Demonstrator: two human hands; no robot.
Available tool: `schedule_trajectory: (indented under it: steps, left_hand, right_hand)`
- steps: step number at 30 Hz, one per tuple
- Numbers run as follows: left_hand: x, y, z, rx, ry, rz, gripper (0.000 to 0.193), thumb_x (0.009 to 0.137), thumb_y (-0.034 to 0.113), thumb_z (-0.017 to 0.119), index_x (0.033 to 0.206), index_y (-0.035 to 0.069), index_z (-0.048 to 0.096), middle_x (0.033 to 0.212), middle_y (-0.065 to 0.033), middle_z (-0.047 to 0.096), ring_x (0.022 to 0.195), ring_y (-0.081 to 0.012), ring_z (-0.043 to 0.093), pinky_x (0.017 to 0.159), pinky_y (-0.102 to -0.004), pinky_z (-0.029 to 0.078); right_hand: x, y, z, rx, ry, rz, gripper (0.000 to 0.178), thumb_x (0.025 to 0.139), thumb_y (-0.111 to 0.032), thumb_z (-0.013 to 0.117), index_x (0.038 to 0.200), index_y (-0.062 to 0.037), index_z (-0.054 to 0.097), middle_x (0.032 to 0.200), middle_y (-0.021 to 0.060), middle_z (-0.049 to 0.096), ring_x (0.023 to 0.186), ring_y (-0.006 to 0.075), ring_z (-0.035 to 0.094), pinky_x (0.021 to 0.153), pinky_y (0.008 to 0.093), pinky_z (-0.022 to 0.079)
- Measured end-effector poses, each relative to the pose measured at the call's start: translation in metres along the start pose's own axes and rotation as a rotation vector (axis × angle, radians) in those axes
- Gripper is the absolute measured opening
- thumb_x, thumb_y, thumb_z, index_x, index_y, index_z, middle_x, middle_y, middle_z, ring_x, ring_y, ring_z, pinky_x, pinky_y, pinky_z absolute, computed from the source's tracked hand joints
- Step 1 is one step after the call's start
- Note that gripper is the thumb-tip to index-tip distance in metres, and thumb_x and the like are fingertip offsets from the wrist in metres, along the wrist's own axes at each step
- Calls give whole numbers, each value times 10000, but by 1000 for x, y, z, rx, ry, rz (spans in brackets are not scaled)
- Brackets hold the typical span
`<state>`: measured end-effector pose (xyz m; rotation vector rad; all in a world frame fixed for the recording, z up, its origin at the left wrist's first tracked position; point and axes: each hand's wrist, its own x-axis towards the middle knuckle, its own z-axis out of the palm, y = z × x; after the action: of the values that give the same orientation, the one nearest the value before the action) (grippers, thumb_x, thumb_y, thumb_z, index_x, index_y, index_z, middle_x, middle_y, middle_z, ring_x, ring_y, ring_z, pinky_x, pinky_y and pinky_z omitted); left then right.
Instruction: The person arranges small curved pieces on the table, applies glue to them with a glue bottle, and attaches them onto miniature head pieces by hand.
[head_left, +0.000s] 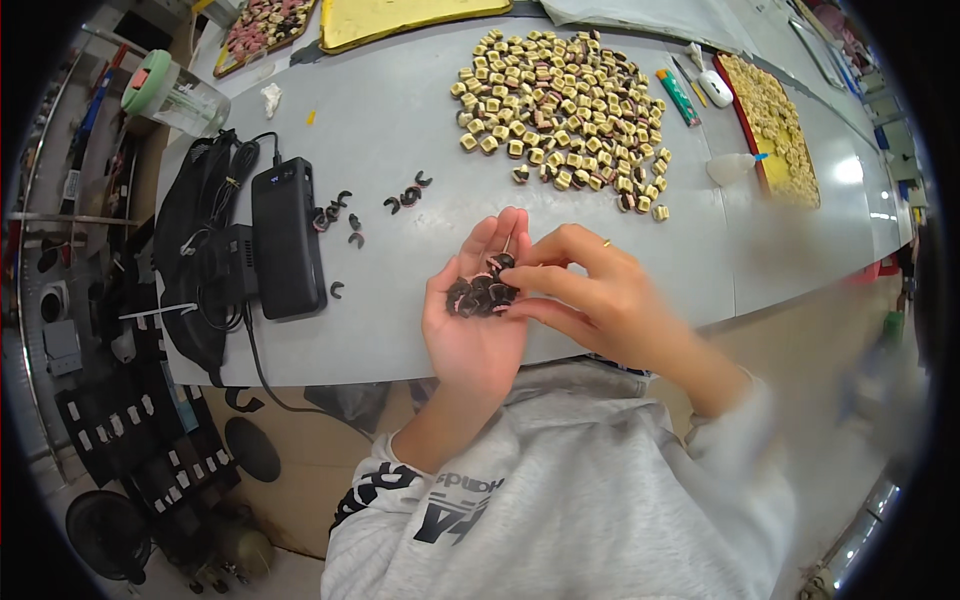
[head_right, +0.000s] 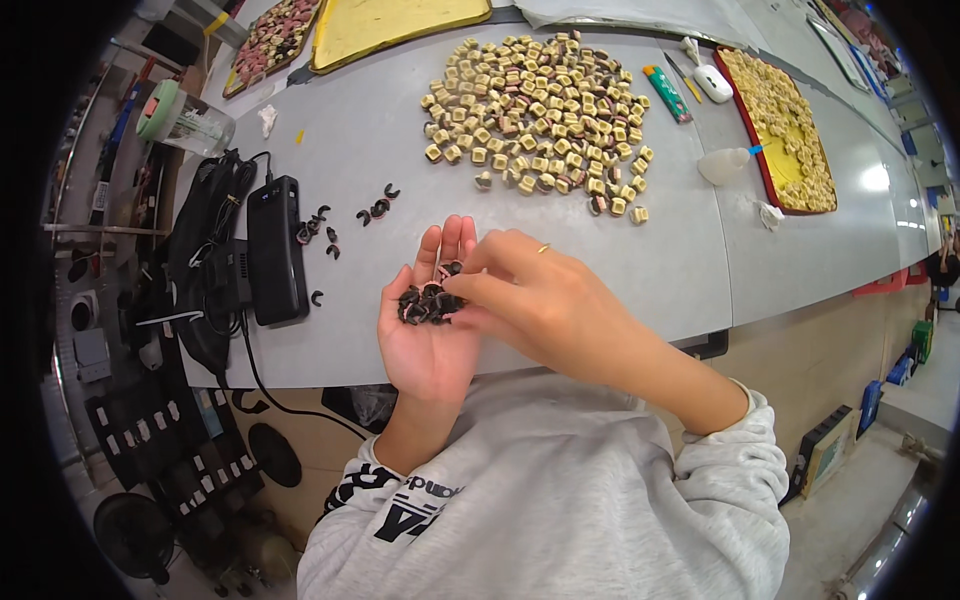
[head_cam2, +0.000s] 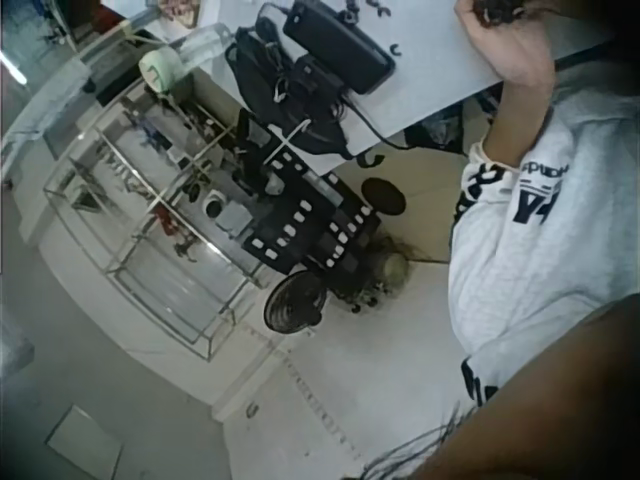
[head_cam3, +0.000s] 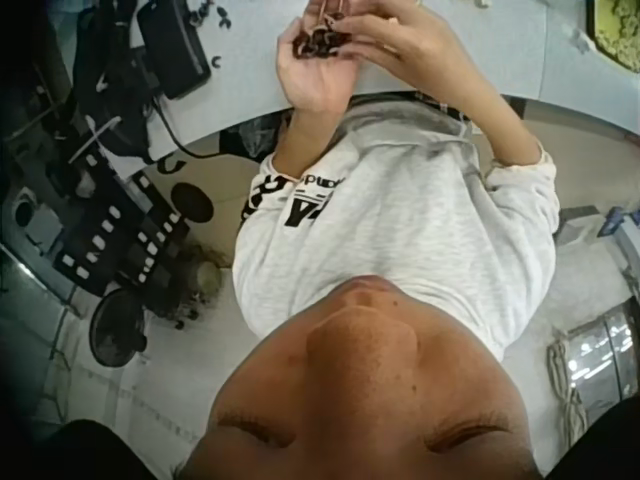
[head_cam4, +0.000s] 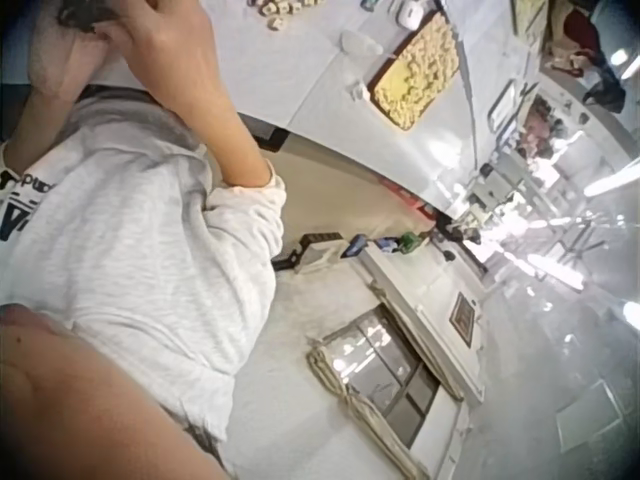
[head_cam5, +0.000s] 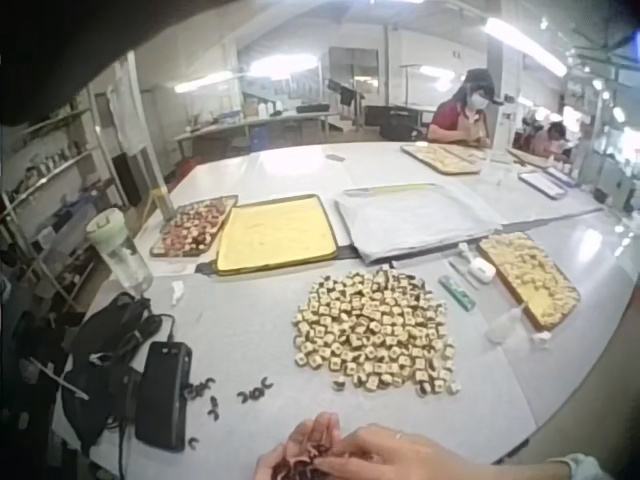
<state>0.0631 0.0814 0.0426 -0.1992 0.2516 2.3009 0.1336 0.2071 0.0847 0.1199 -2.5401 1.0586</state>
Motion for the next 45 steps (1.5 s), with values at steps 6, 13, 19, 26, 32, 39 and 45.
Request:
schedule_trajectory:
  steps: [6,13,19,26,32,39,45]
  left_hand:
    - [3,-10,0,-46,-22,-5,415,934,199,316,1211,-74,463,1317,-196,432,1314,-281,334,1131,-364,262]
    - [11,-30,6,-70,-34,-72,419,934,204,326,1207,-80,467,1326,-206,428,1318,-286,329,1128,-363,262]
    - [11,-42,4,-115,-86,-119,370,928,119,368,1235,-83,411,1352,-217,392,1351,-293,277,1149,-380,243]
    - [13,-42,5,-120,-64,-106,469,926,186,330,1324,-57,384,1430,-180,337,1376,-257,244,1157,-370,194]
    - [13,-43,4,-58,-122,-73,524,923,210,323,1381,-44,308,1478,-161,267,1397,-233,196,1161,-351,168]
    - [12,-43,2,8,-134,-22,515,924,173,352,1385,-48,287,1464,-177,274,1387,-238,217,1164,-350,175]
    - [10,-43,2,-63,-121,-42,506,914,143,361,1377,-50,296,1460,-178,279,1382,-246,225,1165,-349,179]
  right_hand:
    - [-26,11,-3,104,50,52,214,712,-2,729,913,-34,662,891,82,612,746,196,619,622,286,505]
    - [-42,17,-7,156,265,195,289,687,23,754,955,-38,665,864,82,612,732,173,617,626,268,503]
    - [-52,24,-9,125,315,172,301,681,15,757,964,-39,669,864,80,608,740,174,606,620,261,489]
    - [-76,40,-18,-79,266,312,330,649,-12,775,960,-41,667,866,77,602,771,201,594,662,297,478]
    - [-60,15,-8,-121,349,127,333,639,-62,790,947,-46,664,851,69,601,738,225,568,651,319,460]
    - [-55,14,17,-38,336,27,297,611,-11,767,884,-37,653,818,62,610,692,218,554,591,307,446]
    - [-54,8,13,-66,315,31,308,594,38,743,882,-35,662,829,79,617,697,207,575,589,297,453]
